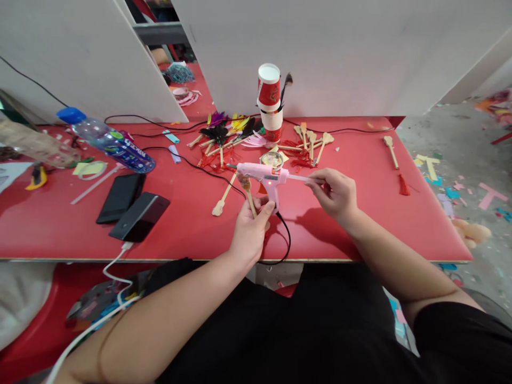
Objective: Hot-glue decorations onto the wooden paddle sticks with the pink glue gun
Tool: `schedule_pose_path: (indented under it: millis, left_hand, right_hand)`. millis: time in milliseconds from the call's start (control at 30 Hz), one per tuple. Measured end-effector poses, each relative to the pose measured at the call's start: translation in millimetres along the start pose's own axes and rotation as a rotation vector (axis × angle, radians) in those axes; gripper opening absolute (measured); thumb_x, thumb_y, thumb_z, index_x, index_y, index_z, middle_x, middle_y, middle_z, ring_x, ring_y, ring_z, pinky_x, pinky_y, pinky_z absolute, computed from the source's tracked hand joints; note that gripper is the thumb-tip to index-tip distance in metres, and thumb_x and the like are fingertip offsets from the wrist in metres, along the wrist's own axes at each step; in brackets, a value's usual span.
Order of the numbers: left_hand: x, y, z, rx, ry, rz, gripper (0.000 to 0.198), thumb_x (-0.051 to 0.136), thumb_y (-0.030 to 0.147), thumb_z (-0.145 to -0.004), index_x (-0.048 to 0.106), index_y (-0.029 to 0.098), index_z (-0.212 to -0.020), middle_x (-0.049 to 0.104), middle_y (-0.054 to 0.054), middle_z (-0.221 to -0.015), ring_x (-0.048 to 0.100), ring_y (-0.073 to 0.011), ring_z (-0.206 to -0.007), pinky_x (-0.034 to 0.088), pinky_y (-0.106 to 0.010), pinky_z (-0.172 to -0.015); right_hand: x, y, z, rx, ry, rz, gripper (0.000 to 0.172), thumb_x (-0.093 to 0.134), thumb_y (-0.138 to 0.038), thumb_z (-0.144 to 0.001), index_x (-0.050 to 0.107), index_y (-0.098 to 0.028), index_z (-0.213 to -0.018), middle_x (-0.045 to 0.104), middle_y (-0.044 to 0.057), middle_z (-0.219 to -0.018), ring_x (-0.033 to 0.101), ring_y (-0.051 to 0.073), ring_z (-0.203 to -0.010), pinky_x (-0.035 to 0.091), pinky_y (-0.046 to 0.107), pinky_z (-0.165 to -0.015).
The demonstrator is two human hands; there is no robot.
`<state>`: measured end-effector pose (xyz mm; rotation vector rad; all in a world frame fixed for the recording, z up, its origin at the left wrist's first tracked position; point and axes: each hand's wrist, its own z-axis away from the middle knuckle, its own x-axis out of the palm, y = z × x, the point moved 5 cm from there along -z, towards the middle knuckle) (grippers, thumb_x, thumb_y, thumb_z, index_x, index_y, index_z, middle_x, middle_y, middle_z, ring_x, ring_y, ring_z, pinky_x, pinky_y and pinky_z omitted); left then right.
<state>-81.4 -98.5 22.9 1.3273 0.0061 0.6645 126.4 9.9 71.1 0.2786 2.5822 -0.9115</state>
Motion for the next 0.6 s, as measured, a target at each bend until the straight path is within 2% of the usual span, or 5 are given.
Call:
schedule_pose_path:
  millis: [133,267,367,500,600]
  left_hand:
    - [1.2,0.4,0.3,-0.014,-0.018,0.028,0.067,0.107,0.041,-0.069,0.045,0.024,-0.088,0.069,-0.002,-0.099,0.066,-0.0107,-0.080,0.029,-0.015,-0.045]
    - [-0.2,1.5,-1.4,0.002,-0.026,0.026,0.068,0.108,0.043,-0.071,0.045,0.024,-0.088,0.069,0.000,-0.093,0.055,-0.0068,-0.068,0.028,-0.016,-0.044]
    - [-2.2,1.4,-4.0,0.014,-0.012,0.019,0.070,0.109,0.043,-0.070,0.045,0.024,-0.090,0.070,0.000,-0.094,0.055,-0.0066,-0.067,0.028,-0.016,-0.044]
    - [-1.7,0.7,-6.8,0.022,-0.008,-0.002,0.069,0.108,0.043,-0.073,0.045,0.024,-0.092,0.073,0.000,-0.095,0.049,-0.0049,-0.062,0.030,-0.016,-0.044]
    - [0.1,0.2,-9.0,0.022,0.002,0.001,0.069,0.107,0.046,-0.073,0.045,0.024,-0.092,0.073,-0.001,-0.093,0.052,-0.0058,-0.064,0.031,-0.015,-0.045]
  right_hand:
    - [1.7,-1.6,0.6,-0.035,-0.053,0.034,0.045,0.064,-0.059,-0.116,0.081,-0.024,-0.095,0.077,0.005,-0.077,0.066,0.018,-0.067,0.053,0.033,-0.066]
    - [4.5,2.8,3.5,0.066,-0.125,-0.067,0.061,0.053,-0.064,-0.120,0.075,-0.022,-0.081,0.064,0.000,-0.059,0.058,0.013,-0.051,0.042,0.030,-0.055]
    - [5.9,4.2,4.2,0.106,-0.168,-0.100,0.069,0.050,-0.068,-0.120,0.070,-0.021,-0.073,0.060,-0.001,-0.055,0.055,0.011,-0.047,0.041,0.029,-0.053]
    - [4.1,0.0,3.2,0.033,-0.114,-0.016,0.052,0.067,-0.068,-0.113,0.078,-0.021,-0.093,0.071,0.001,-0.068,0.059,0.013,-0.054,0.045,0.029,-0.056]
    - [1.1,-7.2,6.0,-0.071,0.029,0.026,0.030,0.081,-0.049,-0.109,0.079,-0.021,-0.120,0.083,0.003,-0.092,0.065,0.011,-0.062,0.050,0.027,-0.062]
